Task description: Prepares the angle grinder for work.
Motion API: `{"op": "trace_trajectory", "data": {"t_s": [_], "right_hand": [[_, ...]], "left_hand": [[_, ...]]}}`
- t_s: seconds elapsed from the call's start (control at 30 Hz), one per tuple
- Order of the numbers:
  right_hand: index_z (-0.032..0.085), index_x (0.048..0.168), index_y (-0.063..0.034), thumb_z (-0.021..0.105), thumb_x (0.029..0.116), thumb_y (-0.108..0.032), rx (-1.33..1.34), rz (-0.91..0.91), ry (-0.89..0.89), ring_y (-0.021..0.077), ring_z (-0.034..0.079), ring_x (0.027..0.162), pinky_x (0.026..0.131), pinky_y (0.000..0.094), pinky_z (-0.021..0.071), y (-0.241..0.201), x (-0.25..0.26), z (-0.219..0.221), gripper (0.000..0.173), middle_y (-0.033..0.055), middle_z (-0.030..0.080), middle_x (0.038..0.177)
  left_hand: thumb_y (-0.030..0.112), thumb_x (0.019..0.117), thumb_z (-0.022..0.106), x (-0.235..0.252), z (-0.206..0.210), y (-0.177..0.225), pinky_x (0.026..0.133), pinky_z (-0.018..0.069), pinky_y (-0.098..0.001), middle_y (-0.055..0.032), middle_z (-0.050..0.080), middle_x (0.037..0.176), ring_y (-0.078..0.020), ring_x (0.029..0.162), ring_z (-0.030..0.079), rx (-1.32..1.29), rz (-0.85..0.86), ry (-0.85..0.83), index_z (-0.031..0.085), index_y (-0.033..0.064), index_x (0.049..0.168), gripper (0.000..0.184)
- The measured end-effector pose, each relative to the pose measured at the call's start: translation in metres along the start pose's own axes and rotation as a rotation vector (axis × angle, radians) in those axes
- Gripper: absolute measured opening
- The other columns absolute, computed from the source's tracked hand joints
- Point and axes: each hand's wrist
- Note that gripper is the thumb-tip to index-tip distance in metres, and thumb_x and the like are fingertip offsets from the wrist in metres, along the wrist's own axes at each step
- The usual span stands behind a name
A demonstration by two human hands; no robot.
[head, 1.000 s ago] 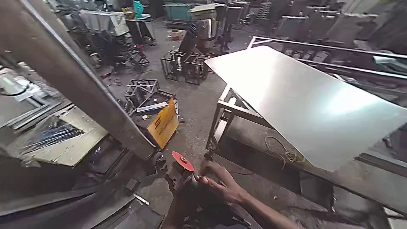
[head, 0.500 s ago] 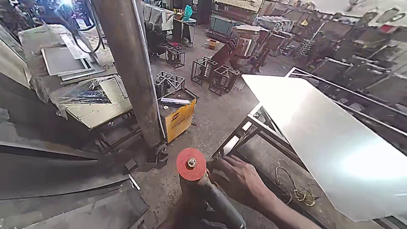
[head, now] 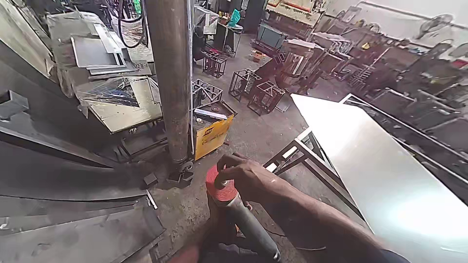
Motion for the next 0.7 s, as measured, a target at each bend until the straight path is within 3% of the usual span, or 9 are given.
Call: {"op": "trace_trajectory", "data": {"t_s": [0.07, 0.2, 0.3, 0.4, 0.5, 0.57, 0.6, 0.67, 0.7], "right_hand": [[0.070, 0.120, -0.0324, 0.057, 0.0840, -0.002, -0.001, 0.047, 0.064, 0.0225, 0.058, 0.115, 0.090, 0.0494, 0.0495, 0.003, 0.000, -0.003, 0.050, -0.0036, 0.064, 0.124], [0.064, 0.126, -0.0201, 0.056, 0.0996, -0.023, -0.029, 0.157, 0.020, 0.0259, 0.061, 0.115, 0.094, 0.0467, 0.0514, 0.006, 0.000, 0.000, 0.028, 0.0046, 0.066, 0.118], [0.064, 0.123, -0.0149, 0.059, 0.1008, -0.043, -0.035, 0.175, -0.055, 0.0288, 0.064, 0.104, 0.087, 0.0489, 0.0534, 0.006, 0.001, 0.008, 0.036, 0.0105, 0.064, 0.111], [0.067, 0.113, -0.0115, 0.061, 0.0973, -0.025, 0.051, 0.166, -0.018, 0.0271, 0.066, 0.096, 0.081, 0.0483, 0.0544, 0.007, -0.001, 0.010, 0.022, 0.0109, 0.065, 0.105], [0.072, 0.109, -0.0115, 0.062, 0.0954, -0.015, 0.361, 0.224, 0.247, 0.0122, 0.067, 0.085, 0.078, 0.0356, 0.0567, 0.021, -0.014, 0.003, 0.017, 0.0023, 0.071, 0.097], [0.068, 0.111, -0.0069, 0.059, 0.0996, -0.015, 0.638, 0.264, 0.336, 0.0091, 0.067, 0.077, 0.071, 0.0299, 0.0580, 0.043, -0.026, 0.008, 0.017, 0.0025, 0.071, 0.093], [0.064, 0.115, -0.0054, 0.056, 0.1018, -0.018, 0.746, 0.285, 0.306, 0.0097, 0.067, 0.077, 0.070, 0.0296, 0.0587, 0.056, -0.032, 0.016, 0.020, 0.0037, 0.070, 0.095], [0.061, 0.120, -0.0035, 0.060, 0.1027, -0.032, 0.865, 0.342, 0.225, 0.0117, 0.065, 0.079, 0.073, 0.0324, 0.0559, 0.073, -0.043, 0.039, 0.033, 0.0064, 0.067, 0.097], [0.063, 0.117, -0.0009, 0.062, 0.1017, -0.033, 0.912, 0.326, 0.221, 0.0130, 0.064, 0.082, 0.078, 0.0349, 0.0555, 0.077, -0.047, 0.052, 0.035, 0.0081, 0.067, 0.096]], "left_hand": [[0.073, 0.0906, -0.017, 0.003, 0.000, 0.001, 0.062, 0.0596, -0.0392, -0.0151, 0.071, 0.078, -0.0275, 0.073, 0.072, -0.004, -0.004, -0.021, 0.061, 0.0013, 0.096, 0.106], [0.073, 0.0923, -0.016, 0.004, 0.003, -0.001, 0.065, 0.0598, -0.0382, -0.0129, 0.070, 0.078, -0.0249, 0.075, 0.071, 0.025, 0.019, -0.027, 0.060, 0.0046, 0.096, 0.102], [0.092, 0.0823, 0.004, 0.023, -0.031, -0.018, 0.067, 0.0602, -0.0405, -0.0134, 0.073, 0.082, -0.0246, 0.079, 0.073, -0.020, -0.021, -0.182, 0.069, 0.0109, 0.089, 0.104], [0.104, 0.0684, 0.019, 0.044, -0.078, -0.029, 0.086, 0.0577, -0.0469, -0.0161, 0.074, 0.105, -0.0280, 0.101, 0.070, -0.037, -0.171, -0.422, 0.073, 0.0123, 0.106, 0.113], [0.096, 0.0776, 0.003, 0.045, -0.069, -0.030, 0.082, 0.0595, -0.0494, -0.0214, 0.072, 0.101, -0.0334, 0.096, 0.072, 0.020, -0.125, -0.341, 0.066, 0.0055, 0.112, 0.116], [0.095, 0.0813, 0.011, 0.048, -0.076, -0.030, 0.086, 0.0588, -0.0502, -0.0223, 0.072, 0.106, -0.0343, 0.100, 0.071, 0.060, -0.067, -0.371, 0.064, 0.0035, 0.118, 0.112], [0.095, 0.0816, 0.023, 0.047, -0.075, -0.029, 0.086, 0.0594, -0.0459, -0.0166, 0.074, 0.105, -0.0283, 0.098, 0.072, 0.105, -0.038, -0.365, 0.069, 0.0078, 0.117, 0.105], [0.076, 0.0956, 0.033, 0.039, -0.046, -0.035, 0.074, 0.0600, -0.0378, -0.0070, 0.072, 0.085, -0.0177, 0.080, 0.070, 0.249, 0.086, -0.229, 0.070, 0.0113, 0.102, 0.075], [0.052, 0.1058, 0.025, 0.031, -0.019, -0.040, 0.066, 0.0577, -0.0310, -0.0023, 0.066, 0.075, -0.0111, 0.070, 0.066, 0.372, 0.176, -0.136, 0.062, 0.0095, 0.095, 0.058]]}}
Point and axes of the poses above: each hand's wrist, its own x-axis towards the middle knuckle, its own z-axis out of the palm, y = z × x
